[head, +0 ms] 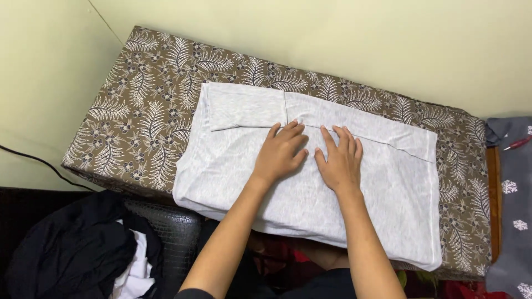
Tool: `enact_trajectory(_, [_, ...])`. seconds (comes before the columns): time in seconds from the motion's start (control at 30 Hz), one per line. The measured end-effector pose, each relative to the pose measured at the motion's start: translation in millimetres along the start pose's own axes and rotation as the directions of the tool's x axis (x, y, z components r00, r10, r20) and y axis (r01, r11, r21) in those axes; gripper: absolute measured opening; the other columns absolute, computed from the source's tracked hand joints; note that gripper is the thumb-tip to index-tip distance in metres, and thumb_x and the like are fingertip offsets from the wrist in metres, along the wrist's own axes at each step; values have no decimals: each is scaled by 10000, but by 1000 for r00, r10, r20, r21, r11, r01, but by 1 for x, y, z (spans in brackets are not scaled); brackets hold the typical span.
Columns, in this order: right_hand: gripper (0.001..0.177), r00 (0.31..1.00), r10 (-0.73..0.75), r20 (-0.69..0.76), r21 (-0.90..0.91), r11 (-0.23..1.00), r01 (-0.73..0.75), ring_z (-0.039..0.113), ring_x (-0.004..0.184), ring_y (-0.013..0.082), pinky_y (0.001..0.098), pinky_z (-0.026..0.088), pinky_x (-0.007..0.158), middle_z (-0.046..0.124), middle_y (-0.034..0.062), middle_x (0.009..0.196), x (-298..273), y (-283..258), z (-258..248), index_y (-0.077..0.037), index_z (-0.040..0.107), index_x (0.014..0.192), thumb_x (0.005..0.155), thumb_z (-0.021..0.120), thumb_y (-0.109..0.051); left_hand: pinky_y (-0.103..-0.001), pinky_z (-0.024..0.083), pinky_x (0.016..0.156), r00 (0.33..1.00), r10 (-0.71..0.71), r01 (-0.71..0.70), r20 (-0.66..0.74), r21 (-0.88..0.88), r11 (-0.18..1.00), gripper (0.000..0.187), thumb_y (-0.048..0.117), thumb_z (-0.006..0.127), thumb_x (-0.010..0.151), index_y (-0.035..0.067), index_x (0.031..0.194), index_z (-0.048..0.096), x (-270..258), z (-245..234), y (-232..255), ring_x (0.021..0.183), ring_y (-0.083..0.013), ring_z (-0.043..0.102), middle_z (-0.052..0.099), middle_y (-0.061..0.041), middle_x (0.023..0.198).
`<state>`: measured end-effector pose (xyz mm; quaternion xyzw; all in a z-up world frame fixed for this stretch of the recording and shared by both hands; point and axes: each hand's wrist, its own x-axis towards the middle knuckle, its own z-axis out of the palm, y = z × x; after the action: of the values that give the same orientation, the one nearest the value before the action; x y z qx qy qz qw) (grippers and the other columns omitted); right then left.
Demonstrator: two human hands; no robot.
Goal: Folding a grey t-shirt on a bench.
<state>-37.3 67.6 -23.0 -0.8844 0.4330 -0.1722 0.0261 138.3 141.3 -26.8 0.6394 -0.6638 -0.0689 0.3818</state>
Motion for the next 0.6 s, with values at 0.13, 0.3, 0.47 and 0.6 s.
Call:
enact_trajectory(0.13, [590,1000,13,0,35,999,-13,330,1475,312,530,178,1213,448,127,1506,0,-2,-1,-183,548,1484,919,651,-318,-532,298,1194,1000,0,0,3,64,998,279,228,696,868,91,1112,702,0,-1,2,1420,-284,489,624,-136,1411])
enact_trajectory(0.3, [555,999,-1,-38,10,1000,2,344,1446,323,541,182,1199,463,123,1495,2,-2,-2,-169,604,1436,903,675,-307,-541,309,1185,1000,-8,8,-11,0,1000,291,219,693,867,83,1124,711,2,-7,-2,1418,-296,483,619,-142,1408])
enact_trajectory(0.47, [374,994,100,-33,197,976,-92,432,1402,264,523,190,1242,543,60,1424,32,-12,8,-180,688,1298,936,669,-272,-487,415,1086,987,-136,108,-86,-276,955,243,176,716,894,74,1113,744,19,-36,-50,1223,-297,613,719,-141,1217])
enact_trajectory(0.6, [335,999,46,-8,311,950,-41,504,1346,217,489,219,1255,632,18,1336,79,-45,9,-168,690,1296,976,659,-262,-457,461,1048,908,-230,284,-349,111,952,179,163,719,972,48,1108,736,21,-66,-123,1120,-288,656,744,-144,1130])
